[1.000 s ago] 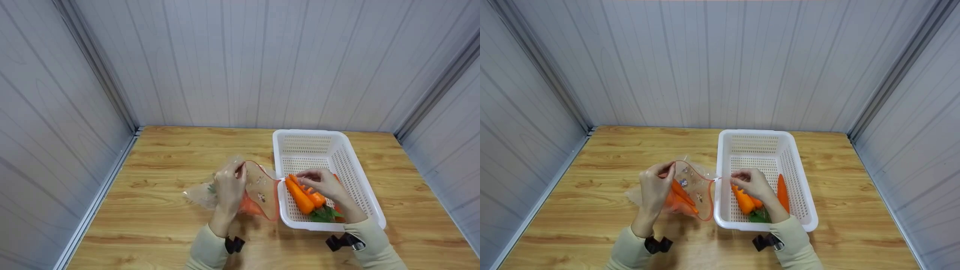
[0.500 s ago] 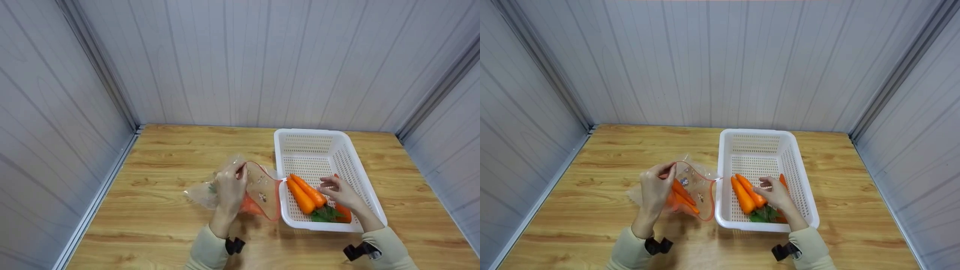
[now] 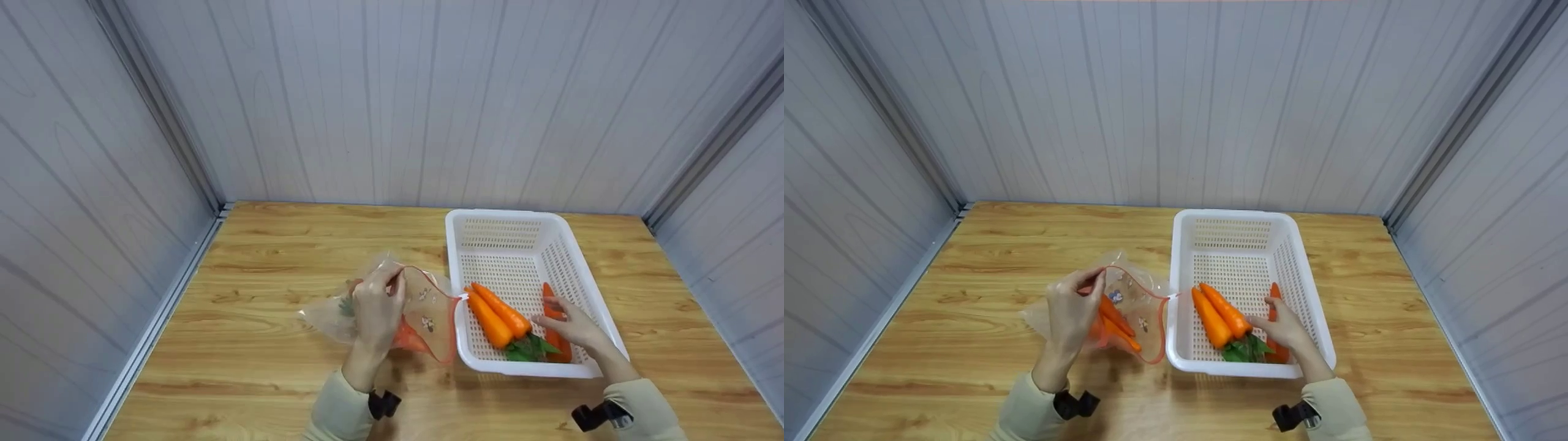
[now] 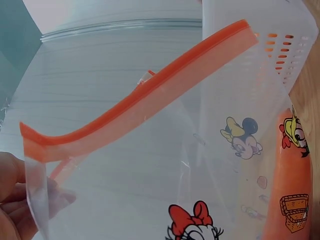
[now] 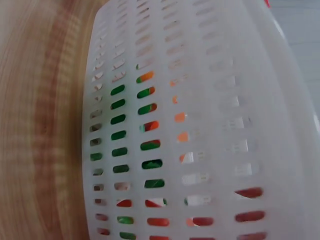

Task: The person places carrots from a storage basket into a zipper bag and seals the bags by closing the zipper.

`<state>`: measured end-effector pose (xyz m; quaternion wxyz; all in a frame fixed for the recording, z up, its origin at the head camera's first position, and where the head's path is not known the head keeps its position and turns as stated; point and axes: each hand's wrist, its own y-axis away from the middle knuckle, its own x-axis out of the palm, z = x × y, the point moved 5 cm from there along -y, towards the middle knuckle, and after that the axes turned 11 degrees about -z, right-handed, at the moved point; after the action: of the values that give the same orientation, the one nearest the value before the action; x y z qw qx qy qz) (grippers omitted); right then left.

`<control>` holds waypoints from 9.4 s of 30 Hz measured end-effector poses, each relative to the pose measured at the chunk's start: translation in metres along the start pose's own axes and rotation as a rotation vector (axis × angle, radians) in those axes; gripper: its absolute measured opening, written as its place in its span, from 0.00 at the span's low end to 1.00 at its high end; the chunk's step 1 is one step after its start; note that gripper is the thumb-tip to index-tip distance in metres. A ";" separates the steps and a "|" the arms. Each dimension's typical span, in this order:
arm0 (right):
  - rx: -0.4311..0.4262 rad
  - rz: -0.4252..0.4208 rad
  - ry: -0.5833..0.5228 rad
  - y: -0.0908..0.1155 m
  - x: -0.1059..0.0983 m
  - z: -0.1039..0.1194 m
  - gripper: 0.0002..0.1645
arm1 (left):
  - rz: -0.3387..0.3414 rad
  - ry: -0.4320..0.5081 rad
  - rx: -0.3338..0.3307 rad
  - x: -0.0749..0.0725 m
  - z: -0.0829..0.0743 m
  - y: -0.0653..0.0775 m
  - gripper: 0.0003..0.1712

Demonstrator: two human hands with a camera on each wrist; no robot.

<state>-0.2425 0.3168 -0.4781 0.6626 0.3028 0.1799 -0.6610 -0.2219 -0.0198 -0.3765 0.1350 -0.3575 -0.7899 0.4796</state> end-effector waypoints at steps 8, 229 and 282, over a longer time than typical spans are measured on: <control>0.093 0.018 -0.026 -0.002 0.000 -0.017 0.54 | 0.018 0.002 -0.032 0.000 0.001 0.001 0.04; -0.007 0.042 -0.475 -0.013 0.039 0.097 0.30 | -0.011 -0.022 0.028 -0.004 -0.008 0.000 0.03; 0.203 -0.012 0.086 -0.053 0.018 -0.015 0.41 | 0.040 0.019 -0.004 -0.003 -0.008 0.005 0.06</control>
<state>-0.2914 0.3159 -0.5093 0.6162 0.3956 0.1419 -0.6661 -0.2131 -0.0150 -0.3765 0.1322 -0.3779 -0.7822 0.4773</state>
